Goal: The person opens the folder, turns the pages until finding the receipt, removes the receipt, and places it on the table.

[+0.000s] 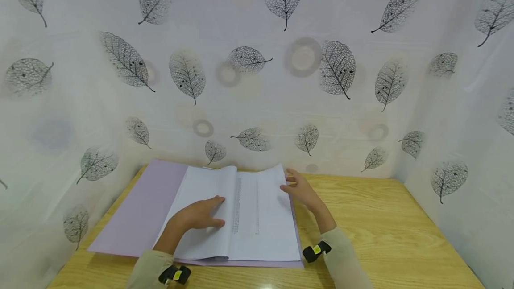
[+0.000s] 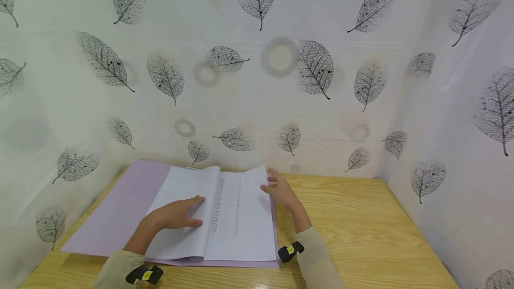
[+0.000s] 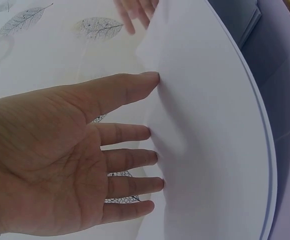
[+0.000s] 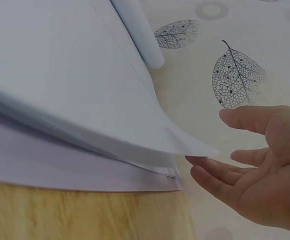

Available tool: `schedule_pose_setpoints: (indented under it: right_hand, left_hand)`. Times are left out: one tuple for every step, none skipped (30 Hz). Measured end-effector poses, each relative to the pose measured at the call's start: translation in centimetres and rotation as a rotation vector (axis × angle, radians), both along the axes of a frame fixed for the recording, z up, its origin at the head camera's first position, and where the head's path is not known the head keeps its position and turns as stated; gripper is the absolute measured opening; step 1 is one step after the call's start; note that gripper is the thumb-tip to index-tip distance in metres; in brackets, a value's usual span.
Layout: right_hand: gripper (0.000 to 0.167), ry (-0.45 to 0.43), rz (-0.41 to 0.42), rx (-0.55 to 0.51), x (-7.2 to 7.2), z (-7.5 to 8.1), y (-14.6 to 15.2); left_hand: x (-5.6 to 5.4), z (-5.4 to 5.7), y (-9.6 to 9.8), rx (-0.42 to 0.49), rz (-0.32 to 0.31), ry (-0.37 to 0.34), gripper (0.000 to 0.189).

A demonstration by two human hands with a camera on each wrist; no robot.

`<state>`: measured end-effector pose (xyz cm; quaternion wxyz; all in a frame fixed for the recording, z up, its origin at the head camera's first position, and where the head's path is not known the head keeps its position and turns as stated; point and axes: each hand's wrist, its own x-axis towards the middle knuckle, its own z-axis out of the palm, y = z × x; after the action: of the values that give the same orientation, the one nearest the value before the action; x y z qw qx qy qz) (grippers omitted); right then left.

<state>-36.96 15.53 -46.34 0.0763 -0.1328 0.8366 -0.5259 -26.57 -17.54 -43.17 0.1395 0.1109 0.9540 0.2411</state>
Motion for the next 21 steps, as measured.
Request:
schedule_pose_setpoints:
  right_hand:
    - [0.074, -0.003, 0.008, 0.003, 0.0, 0.1, 0.1]
    - [0.075, -0.013, 0.016, 0.000, 0.1, 0.2, 0.3]
    - [0.076, -0.027, 0.023, -0.009, 0.1, 0.4, 0.4]
    - [0.077, -0.035, 0.035, -0.014, 0.1, 0.5, 0.5]
    - [0.076, -0.036, 0.049, -0.013, 0.1, 0.6, 0.6]
    - [0.076, -0.037, 0.064, -0.012, 0.1, 0.6, 0.7]
    - [0.075, -0.040, 0.077, -0.010, 0.1, 0.7, 0.8]
    - [0.074, -0.046, 0.090, -0.011, 0.1, 0.7, 0.9]
    - [0.072, -0.047, 0.103, -0.005, 0.1, 0.7, 1.0]
    - [0.070, -0.051, 0.115, 0.003, 0.1, 0.8, 1.1]
    - [0.068, -0.053, 0.128, 0.010, 0.1, 0.8, 1.1]
    - [0.066, -0.062, 0.140, 0.012, 0.1, 0.8, 1.2]
    - [0.064, -0.069, 0.149, 0.016, 0.0, 0.8, 1.3]
    - [0.061, -0.076, 0.159, 0.018, 0.0, 0.8, 1.4]
    - [0.059, -0.080, 0.169, 0.020, 0.0, 0.8, 1.5]
    - [0.056, -0.082, 0.177, 0.021, 0.0, 0.8, 1.6]
    - [0.054, -0.078, 0.186, 0.026, 0.0, 0.8, 1.6]
    - [0.052, -0.081, 0.188, 0.025, 0.0, 0.8, 1.7]
    - [0.050, -0.081, 0.191, 0.026, 0.0, 0.9, 1.8]
    - [0.049, -0.081, 0.194, 0.027, 0.1, 0.9, 1.8]
    - [0.048, -0.083, 0.196, 0.027, 0.1, 1.0, 1.9]
  left_hand:
    - [0.0, 0.0, 0.0, 0.000, 0.001, -0.002, 0.080]
    - [0.0, 0.0, 0.0, -0.001, 0.001, -0.002, 0.080]
    - [0.0, 0.0, 0.0, -0.001, 0.002, -0.004, 0.080]
    - [0.0, 0.0, 0.0, -0.001, 0.000, -0.004, 0.080]
    - [0.0, 0.0, 0.0, -0.001, 0.000, -0.005, 0.080]
    - [0.0, 0.0, 0.0, -0.002, -0.002, -0.005, 0.080]
    - [0.0, 0.0, 0.0, 0.000, -0.002, -0.008, 0.080]
    - [-0.1, 0.0, 0.0, 0.000, -0.003, -0.009, 0.080]
    - [-0.1, 0.0, 0.0, 0.001, -0.002, -0.013, 0.080]
    - [-0.1, 0.0, 0.0, 0.000, -0.005, -0.013, 0.080]
    - [-0.1, -0.1, 0.0, 0.000, -0.005, -0.015, 0.080]
    - [-0.1, -0.1, 0.0, -0.001, -0.006, -0.015, 0.080]
    - [-0.1, -0.1, 0.0, 0.000, -0.003, -0.018, 0.080]
    - [-0.1, -0.1, -0.1, 0.000, -0.004, -0.017, 0.079]
    - [-0.1, -0.1, -0.1, -0.001, -0.002, -0.017, 0.080]
    - [0.0, 0.0, -0.1, -0.003, -0.002, -0.016, 0.079]
    - [0.0, 0.0, -0.1, -0.003, -0.001, -0.017, 0.079]
    - [0.0, 0.0, -0.1, -0.004, 0.000, -0.017, 0.079]
    - [0.0, 0.1, -0.1, -0.004, 0.001, -0.018, 0.079]
    - [0.0, 0.1, -0.1, -0.006, 0.001, -0.018, 0.080]
    - [0.0, 0.1, 0.0, -0.007, 0.002, -0.019, 0.080]
